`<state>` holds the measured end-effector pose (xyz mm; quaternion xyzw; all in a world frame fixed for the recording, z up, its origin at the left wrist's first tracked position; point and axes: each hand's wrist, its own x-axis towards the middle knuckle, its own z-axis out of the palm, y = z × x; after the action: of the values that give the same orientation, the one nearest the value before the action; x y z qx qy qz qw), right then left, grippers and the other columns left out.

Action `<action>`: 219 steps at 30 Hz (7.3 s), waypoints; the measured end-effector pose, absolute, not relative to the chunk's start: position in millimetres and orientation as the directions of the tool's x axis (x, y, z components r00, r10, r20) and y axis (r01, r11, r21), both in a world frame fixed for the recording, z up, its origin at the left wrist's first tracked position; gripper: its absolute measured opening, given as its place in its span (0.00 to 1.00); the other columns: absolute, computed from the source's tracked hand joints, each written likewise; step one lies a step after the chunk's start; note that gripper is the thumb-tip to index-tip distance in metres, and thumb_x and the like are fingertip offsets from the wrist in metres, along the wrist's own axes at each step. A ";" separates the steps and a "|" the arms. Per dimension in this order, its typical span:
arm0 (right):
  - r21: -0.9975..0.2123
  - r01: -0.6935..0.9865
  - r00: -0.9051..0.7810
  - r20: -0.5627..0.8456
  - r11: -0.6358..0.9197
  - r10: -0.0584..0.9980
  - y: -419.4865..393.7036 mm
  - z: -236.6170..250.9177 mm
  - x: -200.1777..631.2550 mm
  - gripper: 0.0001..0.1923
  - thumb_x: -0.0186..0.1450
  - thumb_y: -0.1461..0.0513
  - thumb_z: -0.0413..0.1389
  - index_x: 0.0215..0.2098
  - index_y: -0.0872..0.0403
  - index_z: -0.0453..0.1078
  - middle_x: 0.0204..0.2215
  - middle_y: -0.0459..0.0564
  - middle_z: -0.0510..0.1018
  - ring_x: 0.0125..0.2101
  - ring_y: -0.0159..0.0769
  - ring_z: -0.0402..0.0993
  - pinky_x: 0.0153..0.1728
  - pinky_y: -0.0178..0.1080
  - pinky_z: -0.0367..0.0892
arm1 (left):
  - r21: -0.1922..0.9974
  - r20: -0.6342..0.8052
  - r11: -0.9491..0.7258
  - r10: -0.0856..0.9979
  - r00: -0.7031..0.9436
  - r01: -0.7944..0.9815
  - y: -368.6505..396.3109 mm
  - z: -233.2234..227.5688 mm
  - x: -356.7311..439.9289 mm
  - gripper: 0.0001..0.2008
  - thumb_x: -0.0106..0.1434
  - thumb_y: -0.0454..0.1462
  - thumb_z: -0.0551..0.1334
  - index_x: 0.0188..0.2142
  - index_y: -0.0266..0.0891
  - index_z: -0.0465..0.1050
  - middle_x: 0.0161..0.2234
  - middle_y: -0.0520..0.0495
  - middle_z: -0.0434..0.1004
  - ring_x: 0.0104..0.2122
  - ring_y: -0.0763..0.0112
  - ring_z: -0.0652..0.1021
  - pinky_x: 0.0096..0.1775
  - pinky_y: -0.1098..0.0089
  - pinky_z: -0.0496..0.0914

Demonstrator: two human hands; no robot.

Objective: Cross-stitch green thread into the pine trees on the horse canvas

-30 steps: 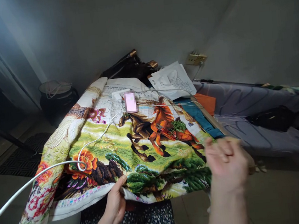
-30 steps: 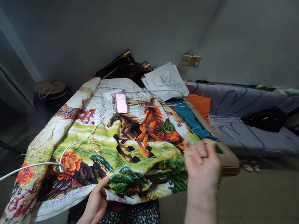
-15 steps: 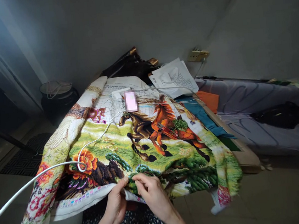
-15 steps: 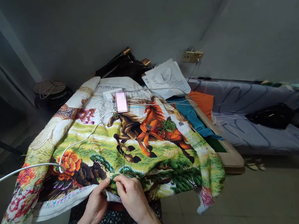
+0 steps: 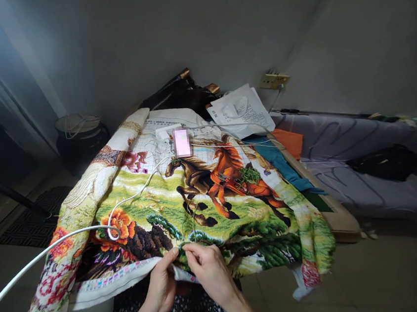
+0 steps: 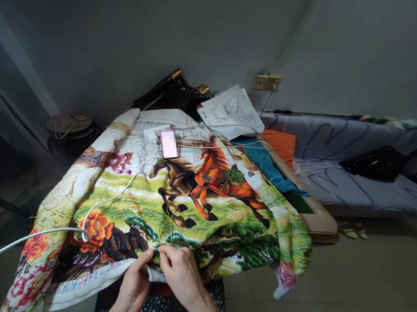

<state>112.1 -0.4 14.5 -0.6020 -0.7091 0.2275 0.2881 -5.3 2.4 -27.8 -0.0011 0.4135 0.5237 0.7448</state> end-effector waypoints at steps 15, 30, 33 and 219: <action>-0.885 0.459 0.106 -0.034 -0.079 0.994 -8.9 -5.2 95.8 0.08 0.61 0.64 0.53 0.25 0.54 0.69 0.20 0.46 0.74 0.21 0.34 0.70 0.22 0.31 0.61 | 0.432 -0.626 0.438 0.775 0.087 -0.789 4.5 -22.7 -2.3 0.10 0.42 0.36 0.73 0.24 0.33 0.77 0.22 0.49 0.79 0.23 0.69 0.75 0.28 0.69 0.69; -0.962 0.263 0.232 -0.011 -0.074 0.973 -14.3 -18.9 78.4 0.07 0.62 0.63 0.53 0.26 0.54 0.69 0.19 0.45 0.72 0.20 0.33 0.68 0.22 0.32 0.64 | 0.451 -0.669 0.414 0.743 0.007 -0.791 12.6 -15.3 2.0 0.09 0.41 0.34 0.73 0.23 0.34 0.75 0.19 0.53 0.75 0.19 0.76 0.72 0.23 0.74 0.67; -0.971 0.225 0.246 -0.025 -0.082 0.969 -14.7 -19.3 76.8 0.08 0.62 0.62 0.53 0.26 0.54 0.69 0.17 0.43 0.70 0.19 0.32 0.67 0.22 0.31 0.64 | 0.456 -0.669 0.405 0.743 -0.006 -0.793 12.5 -16.3 2.3 0.10 0.40 0.35 0.73 0.22 0.34 0.75 0.18 0.54 0.74 0.18 0.77 0.71 0.21 0.76 0.64; -0.585 0.759 -0.213 0.192 0.286 0.958 3.1 20.4 113.4 0.16 0.64 0.69 0.48 0.37 0.51 0.77 0.31 0.49 0.82 0.31 0.38 0.78 0.33 0.35 0.67 | 0.410 -0.601 0.399 0.794 0.086 -0.821 -0.2 -32.8 -5.2 0.07 0.45 0.33 0.72 0.27 0.33 0.80 0.27 0.46 0.82 0.29 0.66 0.79 0.40 0.67 0.72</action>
<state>113.4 3.1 20.4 -0.5675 -0.7562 0.1865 0.2671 -5.2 -0.2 -32.8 -0.0166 0.3959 0.5481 0.7366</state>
